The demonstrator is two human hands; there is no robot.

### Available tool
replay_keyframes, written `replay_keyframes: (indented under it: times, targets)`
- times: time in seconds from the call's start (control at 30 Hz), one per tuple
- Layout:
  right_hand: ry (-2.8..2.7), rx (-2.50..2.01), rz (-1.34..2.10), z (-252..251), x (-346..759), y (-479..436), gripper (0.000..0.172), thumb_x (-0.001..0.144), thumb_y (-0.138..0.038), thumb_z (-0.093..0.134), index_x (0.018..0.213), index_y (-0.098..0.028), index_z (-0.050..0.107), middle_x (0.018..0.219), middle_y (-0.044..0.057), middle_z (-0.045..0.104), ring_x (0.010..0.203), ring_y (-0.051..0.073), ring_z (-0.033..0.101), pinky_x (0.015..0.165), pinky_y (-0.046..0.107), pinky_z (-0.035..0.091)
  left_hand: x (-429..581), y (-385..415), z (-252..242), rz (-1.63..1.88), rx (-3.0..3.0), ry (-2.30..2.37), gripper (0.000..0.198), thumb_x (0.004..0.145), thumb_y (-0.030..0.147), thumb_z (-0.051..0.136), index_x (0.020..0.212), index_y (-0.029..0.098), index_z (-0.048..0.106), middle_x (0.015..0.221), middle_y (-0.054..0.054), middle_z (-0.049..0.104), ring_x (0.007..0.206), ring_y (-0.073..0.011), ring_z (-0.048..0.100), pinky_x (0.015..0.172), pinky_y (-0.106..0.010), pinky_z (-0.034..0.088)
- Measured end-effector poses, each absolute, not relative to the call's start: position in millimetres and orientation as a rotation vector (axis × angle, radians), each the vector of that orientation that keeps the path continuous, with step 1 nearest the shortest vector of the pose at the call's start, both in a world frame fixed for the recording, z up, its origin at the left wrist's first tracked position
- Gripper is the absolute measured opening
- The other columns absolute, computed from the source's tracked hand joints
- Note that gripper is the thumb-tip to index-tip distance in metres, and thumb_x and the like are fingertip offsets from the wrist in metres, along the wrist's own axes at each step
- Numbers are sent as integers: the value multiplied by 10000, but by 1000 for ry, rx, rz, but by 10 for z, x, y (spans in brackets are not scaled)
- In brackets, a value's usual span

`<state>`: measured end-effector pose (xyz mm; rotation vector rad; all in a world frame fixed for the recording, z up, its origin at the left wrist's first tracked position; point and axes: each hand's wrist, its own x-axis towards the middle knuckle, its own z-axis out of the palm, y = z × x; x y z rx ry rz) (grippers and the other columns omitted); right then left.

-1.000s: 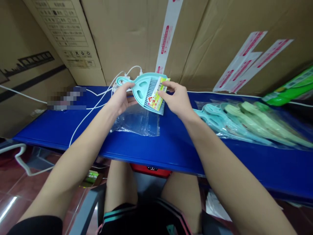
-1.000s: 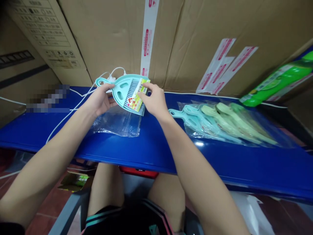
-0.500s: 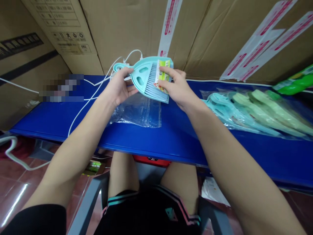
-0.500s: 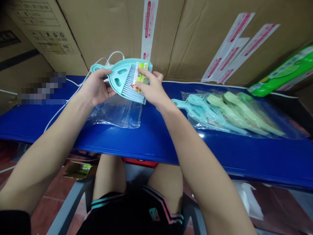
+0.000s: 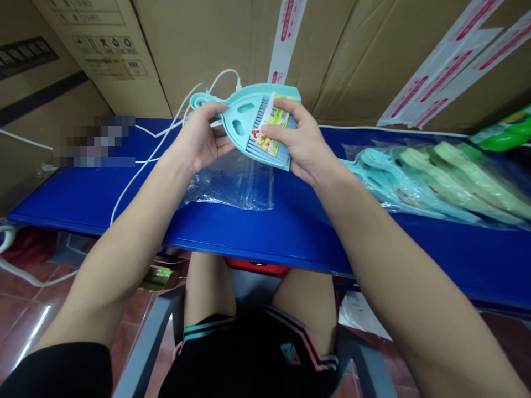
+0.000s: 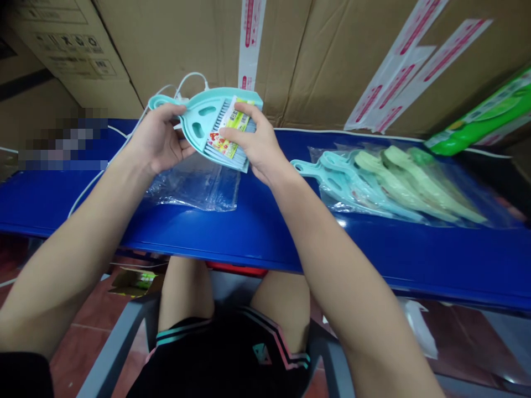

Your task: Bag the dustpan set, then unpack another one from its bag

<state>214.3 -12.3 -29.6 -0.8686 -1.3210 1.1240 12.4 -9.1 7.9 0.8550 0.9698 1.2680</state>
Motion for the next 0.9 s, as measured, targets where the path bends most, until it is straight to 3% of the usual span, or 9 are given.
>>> replay_keyframes:
  times: [0.13,0.27,0.37,0.5,0.6,0.77,0.9]
  targets:
    - [-1264,-892,1141,-229,2149,-154,693,682,-279,915,1288,-275,578,1218,15,762,1214,260,759,1129,491,642,177,-202,212,1187,816,965,190,999,380,699,1028,199,646,751,-22,724,631,-172,761,632,-234,659]
    - [-1217,-991,1096,5,2189,-277,593,743,-192,874,1257,-260,587,1239,20,765,1236,229,750,1163,437,624,123,-254,281,1118,952,954,500,955,713,653,1017,216,667,825,-81,754,800,-246,799,615,-260,623]
    - [-1148,-1123,1023,264,2271,-453,581,756,-129,853,1262,-262,599,1235,29,777,1192,225,764,1150,434,624,78,-231,249,1134,1071,1000,594,898,807,616,999,224,665,890,-105,757,890,-288,791,653,-299,612]
    - [-1092,-1292,919,474,2475,-726,664,676,-84,855,1285,-242,645,1159,67,788,1114,282,783,1054,496,658,118,-225,120,1096,1542,1296,368,902,553,646,739,229,584,693,-63,617,723,-240,684,713,-339,570]
    - [-1104,-1415,900,437,2685,-918,744,564,-162,938,1267,-234,704,1090,78,789,990,311,791,895,509,699,205,-331,44,783,2066,1468,292,798,420,728,622,244,577,627,-52,562,798,-286,663,837,-410,564]
    - [-1246,-1523,864,228,2990,-1158,726,453,-374,1015,1133,-261,788,923,16,759,656,197,713,503,340,623,331,-521,-17,605,2157,1482,399,698,376,792,486,253,477,531,-29,418,834,-378,685,883,-519,560]
    - [-1285,-1532,832,151,3078,-1217,681,460,-413,1020,1090,-267,807,914,12,750,606,147,666,456,290,585,350,-545,-39,548,2179,1482,314,699,250,716,500,241,473,559,-32,426,803,-377,685,898,-565,545]
